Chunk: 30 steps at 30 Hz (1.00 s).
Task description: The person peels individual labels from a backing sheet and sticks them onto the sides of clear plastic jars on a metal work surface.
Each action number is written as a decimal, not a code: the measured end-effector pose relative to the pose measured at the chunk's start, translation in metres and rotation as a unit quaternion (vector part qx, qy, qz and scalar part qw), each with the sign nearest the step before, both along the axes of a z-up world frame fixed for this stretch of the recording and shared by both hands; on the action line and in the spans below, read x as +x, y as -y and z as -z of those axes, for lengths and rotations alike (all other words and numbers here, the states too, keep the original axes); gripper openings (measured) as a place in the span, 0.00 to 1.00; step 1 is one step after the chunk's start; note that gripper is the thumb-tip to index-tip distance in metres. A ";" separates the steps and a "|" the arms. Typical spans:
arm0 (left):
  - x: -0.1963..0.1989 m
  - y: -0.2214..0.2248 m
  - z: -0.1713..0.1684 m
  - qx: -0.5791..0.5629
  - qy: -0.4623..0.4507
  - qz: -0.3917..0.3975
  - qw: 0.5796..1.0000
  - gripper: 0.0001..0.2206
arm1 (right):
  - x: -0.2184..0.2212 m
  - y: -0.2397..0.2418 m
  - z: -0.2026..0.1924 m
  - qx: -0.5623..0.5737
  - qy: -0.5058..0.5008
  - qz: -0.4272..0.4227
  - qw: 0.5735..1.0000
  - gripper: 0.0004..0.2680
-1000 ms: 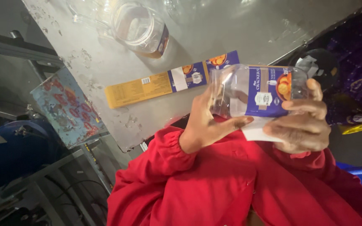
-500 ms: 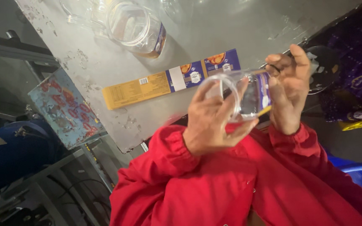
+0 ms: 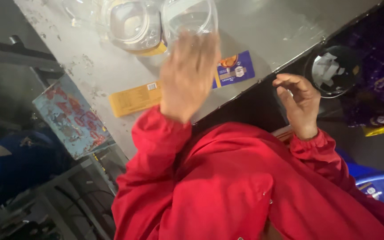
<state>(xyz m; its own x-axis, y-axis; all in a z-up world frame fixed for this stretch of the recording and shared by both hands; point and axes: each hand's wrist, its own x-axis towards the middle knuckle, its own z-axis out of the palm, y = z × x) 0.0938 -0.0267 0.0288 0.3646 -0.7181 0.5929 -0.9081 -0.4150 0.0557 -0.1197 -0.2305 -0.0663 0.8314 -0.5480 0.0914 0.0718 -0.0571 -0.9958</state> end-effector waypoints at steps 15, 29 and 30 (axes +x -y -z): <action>-0.034 -0.010 0.102 -0.112 -0.249 0.002 0.962 0.05 | 0.037 -0.013 -0.022 -0.308 -0.034 -0.027 0.950 0.13; -0.023 -0.006 0.095 -0.146 -0.283 0.049 0.947 0.13 | 0.064 -0.008 -0.020 -0.489 0.013 -0.058 0.870 0.13; -0.024 -0.006 0.094 -0.142 -0.273 0.047 0.950 0.12 | 0.064 -0.005 -0.017 -0.485 0.015 -0.059 0.872 0.11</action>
